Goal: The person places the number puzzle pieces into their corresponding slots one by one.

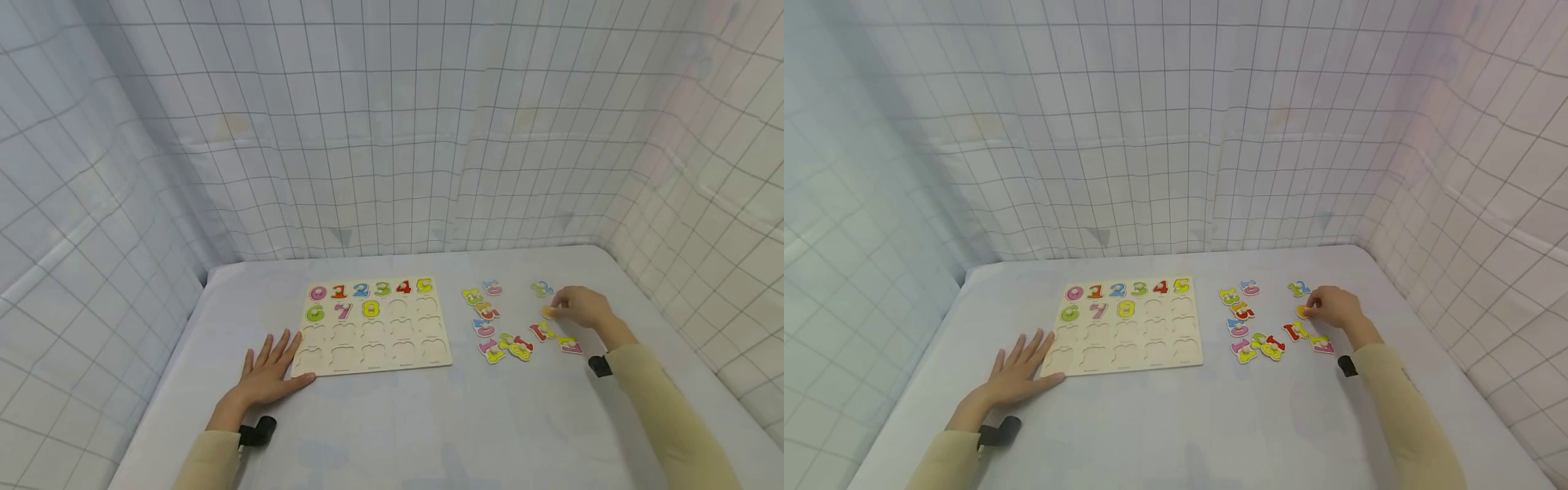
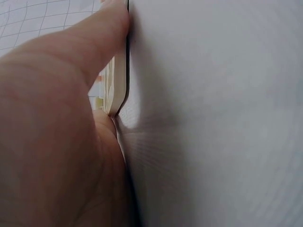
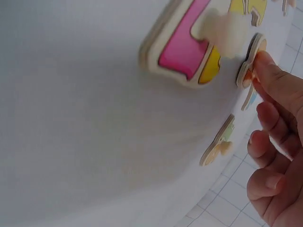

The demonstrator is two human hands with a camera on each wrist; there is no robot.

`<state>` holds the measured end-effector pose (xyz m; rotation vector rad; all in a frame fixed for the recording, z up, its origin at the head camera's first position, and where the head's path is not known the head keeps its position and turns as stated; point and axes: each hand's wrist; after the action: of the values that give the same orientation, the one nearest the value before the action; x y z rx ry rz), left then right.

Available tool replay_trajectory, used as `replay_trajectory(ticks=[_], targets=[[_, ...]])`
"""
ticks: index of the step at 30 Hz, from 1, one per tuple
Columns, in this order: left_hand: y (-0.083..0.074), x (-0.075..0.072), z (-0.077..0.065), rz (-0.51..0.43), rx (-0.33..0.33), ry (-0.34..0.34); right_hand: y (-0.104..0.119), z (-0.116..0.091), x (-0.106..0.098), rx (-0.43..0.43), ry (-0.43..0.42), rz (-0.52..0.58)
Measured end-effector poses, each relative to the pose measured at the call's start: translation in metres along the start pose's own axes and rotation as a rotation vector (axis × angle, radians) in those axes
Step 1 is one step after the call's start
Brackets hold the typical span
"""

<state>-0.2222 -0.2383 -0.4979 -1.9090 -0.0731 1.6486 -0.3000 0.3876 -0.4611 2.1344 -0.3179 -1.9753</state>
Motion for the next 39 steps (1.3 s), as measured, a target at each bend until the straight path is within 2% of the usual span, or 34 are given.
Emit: replay_trajectory(ticks=[5,10,17,21,28,31,34,37,39], targets=[[0.009,0.006,0.002,0.024,0.005,-0.009,0.01,-0.001,0.001,0.071,0.007,-0.04],[0.002,-0.001,0.002,0.007,-0.001,0.0,0.007,-0.001,0.005,0.124,0.008,0.0],[-0.004,-0.008,0.001,0.039,-0.012,0.017,-0.004,-0.006,0.01,0.069,-0.019,0.187],[-0.003,-0.007,0.001,0.031,-0.011,0.013,-0.005,-0.007,0.013,0.063,-0.035,0.221],[-0.005,-0.007,-0.001,0.027,-0.019,0.019,0.005,-0.003,0.01,0.037,-0.11,0.107],[-0.006,-0.005,0.001,0.023,-0.012,0.021,0.011,-0.004,0.006,0.051,-0.111,0.037],[0.001,0.002,0.003,0.022,-0.006,0.019,0.017,-0.005,0.002,0.06,-0.113,-0.02],[0.011,0.009,0.005,0.036,-0.01,0.017,0.031,-0.003,0.001,0.047,-0.152,-0.006],[0.015,0.01,0.005,0.04,-0.013,0.014,0.043,0.0,0.004,0.039,-0.185,0.044]])
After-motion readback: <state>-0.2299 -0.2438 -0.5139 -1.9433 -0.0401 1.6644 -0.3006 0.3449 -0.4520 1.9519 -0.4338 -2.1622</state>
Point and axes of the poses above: each hand's wrist, its own z-axis towards the middle knuckle, its own x-axis out of the palm, y = z × x, and after that the axes turned 9 degrees about x, right-handed
